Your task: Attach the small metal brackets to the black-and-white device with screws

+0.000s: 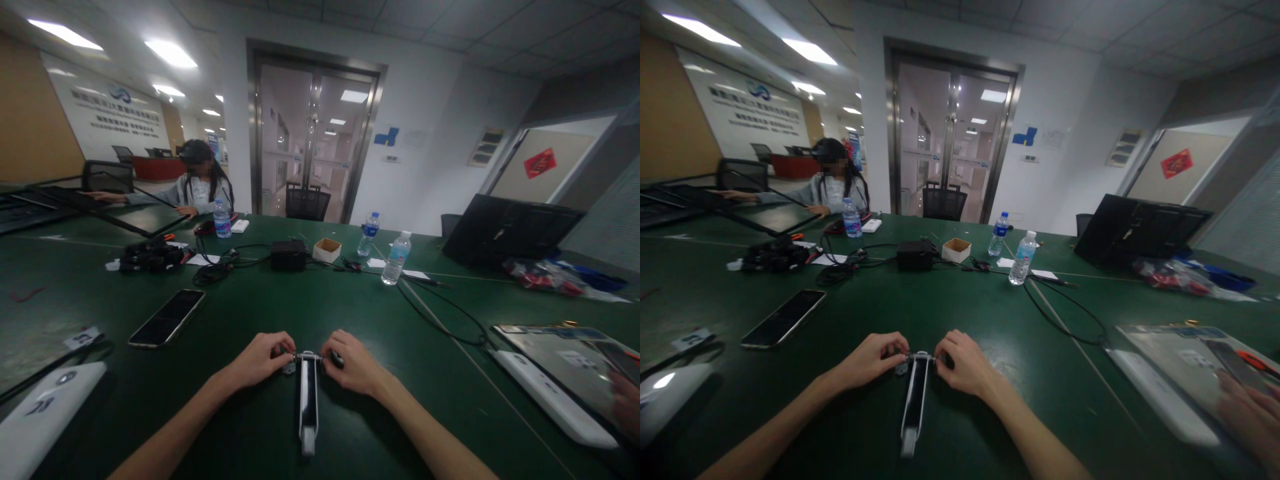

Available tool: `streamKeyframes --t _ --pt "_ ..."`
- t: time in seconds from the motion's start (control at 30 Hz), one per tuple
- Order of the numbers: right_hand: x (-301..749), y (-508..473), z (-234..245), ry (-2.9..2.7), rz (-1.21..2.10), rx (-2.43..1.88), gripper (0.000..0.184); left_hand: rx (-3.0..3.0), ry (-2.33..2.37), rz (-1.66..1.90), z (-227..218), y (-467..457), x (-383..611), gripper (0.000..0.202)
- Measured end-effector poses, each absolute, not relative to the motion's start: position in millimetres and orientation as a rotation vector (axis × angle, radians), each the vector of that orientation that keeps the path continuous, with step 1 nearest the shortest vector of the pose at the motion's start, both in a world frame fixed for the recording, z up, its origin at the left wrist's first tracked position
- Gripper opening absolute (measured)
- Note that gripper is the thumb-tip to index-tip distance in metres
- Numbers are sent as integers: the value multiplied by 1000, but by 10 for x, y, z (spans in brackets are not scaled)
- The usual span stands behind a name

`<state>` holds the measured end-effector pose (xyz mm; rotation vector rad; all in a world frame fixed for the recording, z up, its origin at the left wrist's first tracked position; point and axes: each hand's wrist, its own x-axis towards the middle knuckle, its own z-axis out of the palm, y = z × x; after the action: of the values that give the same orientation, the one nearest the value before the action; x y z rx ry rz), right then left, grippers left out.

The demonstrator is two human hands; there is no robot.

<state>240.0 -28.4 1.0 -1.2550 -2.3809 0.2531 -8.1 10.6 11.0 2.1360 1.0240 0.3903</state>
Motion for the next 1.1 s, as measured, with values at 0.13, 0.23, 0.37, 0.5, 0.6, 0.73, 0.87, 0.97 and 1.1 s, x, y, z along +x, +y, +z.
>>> streamKeyframes --t 0.13,0.23,0.37,0.5,0.6,0.73,0.87,0.97,1.1 --pt "2400 -285 9 -2379 263 -1265 7 2113 1047 347 144 88 -77 26" --pt "2397 -280 0 -2372 268 -1260 7 2129 1046 344 155 85 -71 27" --pt "2394 -274 -13 -2371 260 -1251 8 2154 1031 371 156 90 -61 24" --pt "2395 -280 -7 -2368 265 -1251 8 2145 1010 388 141 96 -65 25" --pt "2391 -289 11 -2367 280 -1264 8 2139 1003 424 127 100 -69 25" --pt "2381 -298 36 -2369 287 -1273 8 2129 1014 427 128 98 -64 27" --pt "2376 -300 62 -2371 299 -1287 8 2124 1035 416 140 93 -55 26" --pt "2380 -301 73 -2369 313 -1297 8 2124 1026 416 141 91 -56 27" --pt "2393 -301 53 -2367 319 -1283 7 2131 1007 440 137 91 -65 27"
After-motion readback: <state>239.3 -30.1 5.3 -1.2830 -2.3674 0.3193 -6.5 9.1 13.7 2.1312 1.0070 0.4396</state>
